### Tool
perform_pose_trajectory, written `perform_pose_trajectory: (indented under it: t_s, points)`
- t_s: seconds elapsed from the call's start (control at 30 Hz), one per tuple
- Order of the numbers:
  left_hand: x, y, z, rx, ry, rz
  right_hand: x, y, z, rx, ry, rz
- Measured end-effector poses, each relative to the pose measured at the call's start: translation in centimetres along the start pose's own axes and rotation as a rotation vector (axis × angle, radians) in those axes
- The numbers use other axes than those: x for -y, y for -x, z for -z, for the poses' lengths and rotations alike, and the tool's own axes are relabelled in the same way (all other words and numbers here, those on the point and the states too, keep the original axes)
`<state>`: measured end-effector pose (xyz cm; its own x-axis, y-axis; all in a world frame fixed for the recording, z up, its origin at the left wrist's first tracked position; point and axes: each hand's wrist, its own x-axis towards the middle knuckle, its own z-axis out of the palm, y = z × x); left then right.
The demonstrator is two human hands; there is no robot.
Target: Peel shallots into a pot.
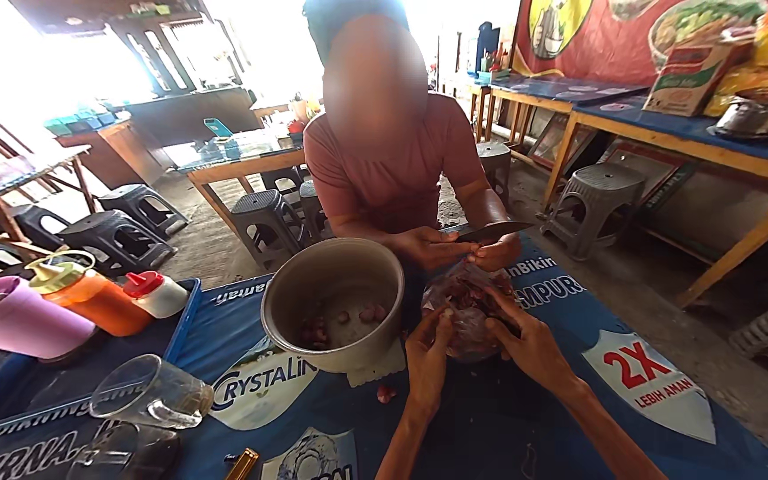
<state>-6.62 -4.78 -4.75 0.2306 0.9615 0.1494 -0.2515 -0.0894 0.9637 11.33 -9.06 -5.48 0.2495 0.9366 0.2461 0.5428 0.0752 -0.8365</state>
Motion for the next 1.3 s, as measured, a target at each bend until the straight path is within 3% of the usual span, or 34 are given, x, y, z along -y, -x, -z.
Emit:
perform_pose_trajectory:
  t_s: [0.2, 0.43, 0.7, 0.8, 0.93, 1.3]
  points:
    - [0.0, -0.1, 0.0, -0.012, 0.005, 0.015, 0.7, 0.3, 0.0, -0.011, 0.018, -0.093]
    - [-0.1, -0.1, 0.1, -0.004, 0.01, 0.033, 0.0, 0.1, 0.2, 0.056, -0.041, -0.008]
    - [-0.4, -0.1, 0.1, -0.014, 0.037, 0.024, 0.9, 0.0, 0.5, 0.135, -0.099, -0.154]
    - [-0.4, -0.1, 0.1, 0.012, 0.062, 0.006, 1.7, 0.3, 0.6, 0.122, -0.288, -0.146]
    - [-0.2, 0.0, 0.1, 0.045, 0.055, -0.034, 2.5, 0.8, 0.7, 0.241, -0.533, -0.116]
    - [0.2, 0.0, 0.2, 0.066, -0.017, -0.073, 2.4, 0.9, 0.6, 0.413, -0.499, -0.035]
